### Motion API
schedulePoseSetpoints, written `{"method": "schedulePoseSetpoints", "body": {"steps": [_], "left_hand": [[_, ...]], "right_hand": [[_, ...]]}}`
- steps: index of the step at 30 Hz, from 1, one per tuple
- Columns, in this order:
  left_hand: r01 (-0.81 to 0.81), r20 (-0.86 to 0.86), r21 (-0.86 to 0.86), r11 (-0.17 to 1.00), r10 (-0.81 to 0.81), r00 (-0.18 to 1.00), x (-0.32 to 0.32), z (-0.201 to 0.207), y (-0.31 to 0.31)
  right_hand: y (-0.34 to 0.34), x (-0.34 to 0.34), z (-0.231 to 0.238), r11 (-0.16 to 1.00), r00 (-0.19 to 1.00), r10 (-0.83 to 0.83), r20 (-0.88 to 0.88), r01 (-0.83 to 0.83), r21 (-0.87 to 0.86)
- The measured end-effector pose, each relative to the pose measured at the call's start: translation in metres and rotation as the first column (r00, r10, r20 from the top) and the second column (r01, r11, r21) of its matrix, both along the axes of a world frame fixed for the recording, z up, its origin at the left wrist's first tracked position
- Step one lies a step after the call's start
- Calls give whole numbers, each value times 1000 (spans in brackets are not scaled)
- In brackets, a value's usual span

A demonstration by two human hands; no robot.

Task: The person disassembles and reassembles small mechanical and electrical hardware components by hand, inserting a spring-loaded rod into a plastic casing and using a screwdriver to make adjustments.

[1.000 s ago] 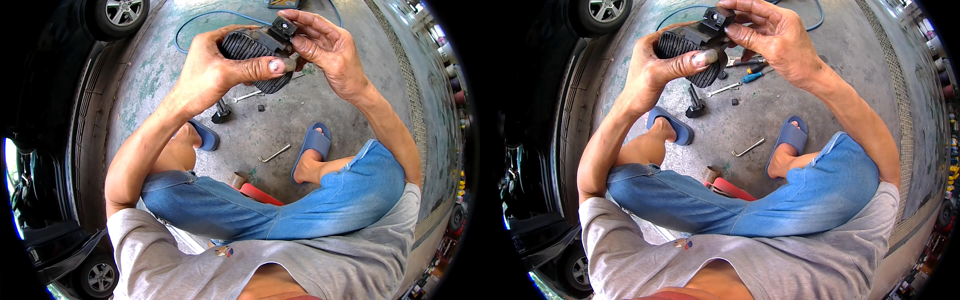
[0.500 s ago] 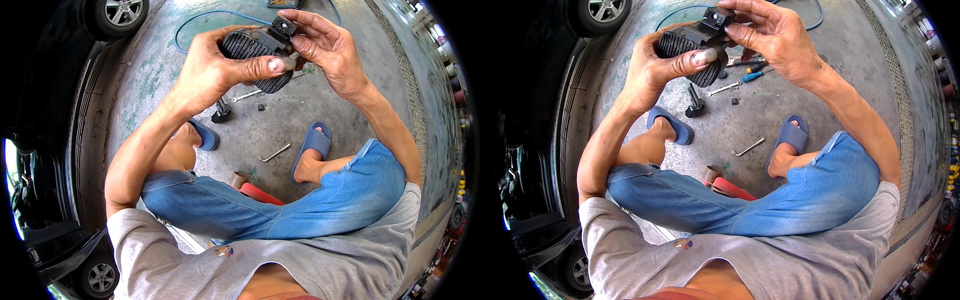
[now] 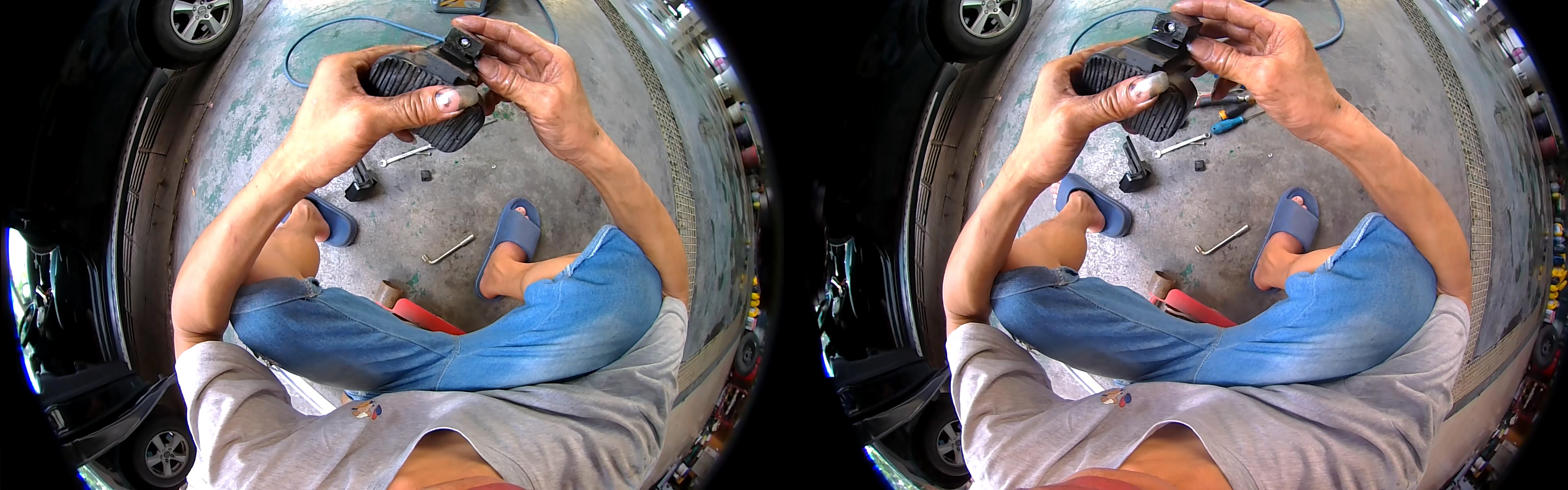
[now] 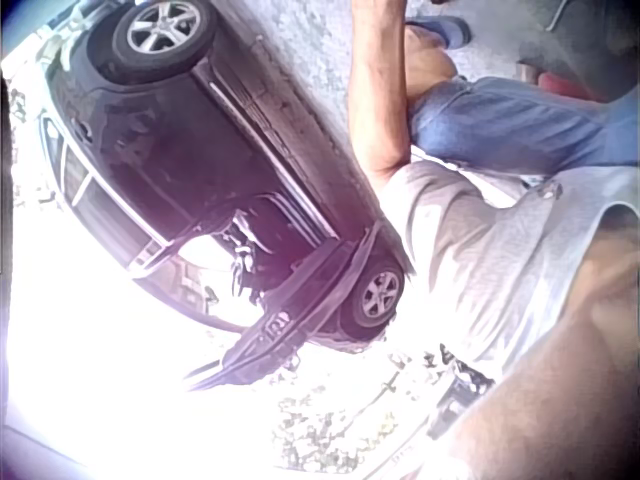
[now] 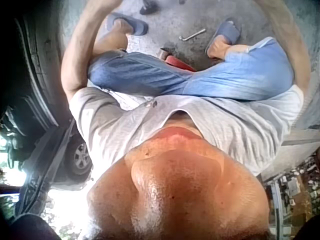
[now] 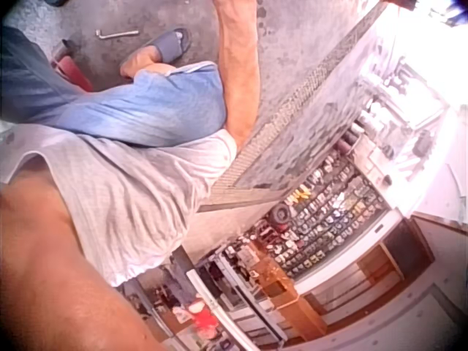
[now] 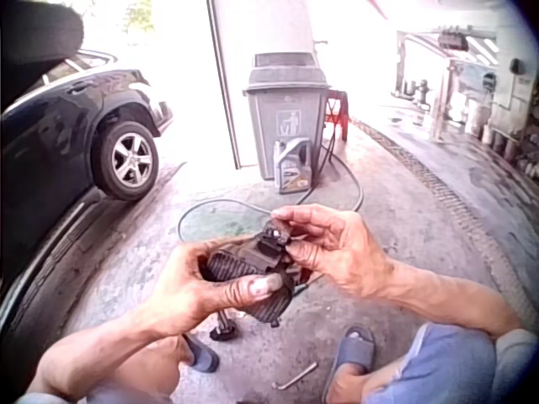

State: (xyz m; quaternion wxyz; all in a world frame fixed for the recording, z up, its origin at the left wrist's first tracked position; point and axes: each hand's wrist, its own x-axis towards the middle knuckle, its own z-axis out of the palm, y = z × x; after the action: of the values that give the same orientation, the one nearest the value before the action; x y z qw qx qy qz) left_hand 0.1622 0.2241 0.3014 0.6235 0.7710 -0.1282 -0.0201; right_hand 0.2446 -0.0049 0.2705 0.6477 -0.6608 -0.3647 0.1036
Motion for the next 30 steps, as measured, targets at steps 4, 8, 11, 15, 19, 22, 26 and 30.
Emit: {"method": "schedulePoseSetpoints", "body": {"steps": [4,8,11,15,19,22,26,30], "left_hand": [[16,-33,36,999,-15,999,-1,2,0],[38,-64,8,999,-38,997,-1,1,0],[34,-65,-16,999,-35,997,0,0,-1],[10,-80,-29,1000,-12,997,-1,-1,0],[55,-61,-71,996,-60,996,-1,0,-2],[64,-70,-63,996,-69,995,-1,0,-1],[52,-74,-32,998,-54,996,-1,1,-1],[44,-68,-28,999,-46,997,-1,1,-2]], "right_hand": [[0,3,-4,1000,1000,-13,14,14,-2],[1,3,-4,999,1000,-21,-10,21,32],[0,3,-3,1000,999,-13,-45,14,16],[1,0,-1,1000,993,12,-115,-9,27],[0,1,0,1000,989,21,-144,-18,22],[0,1,-1,998,984,39,-171,-32,46],[-1,1,0,998,984,38,-174,-30,48],[0,2,-2,998,985,48,-167,-39,57]]}}
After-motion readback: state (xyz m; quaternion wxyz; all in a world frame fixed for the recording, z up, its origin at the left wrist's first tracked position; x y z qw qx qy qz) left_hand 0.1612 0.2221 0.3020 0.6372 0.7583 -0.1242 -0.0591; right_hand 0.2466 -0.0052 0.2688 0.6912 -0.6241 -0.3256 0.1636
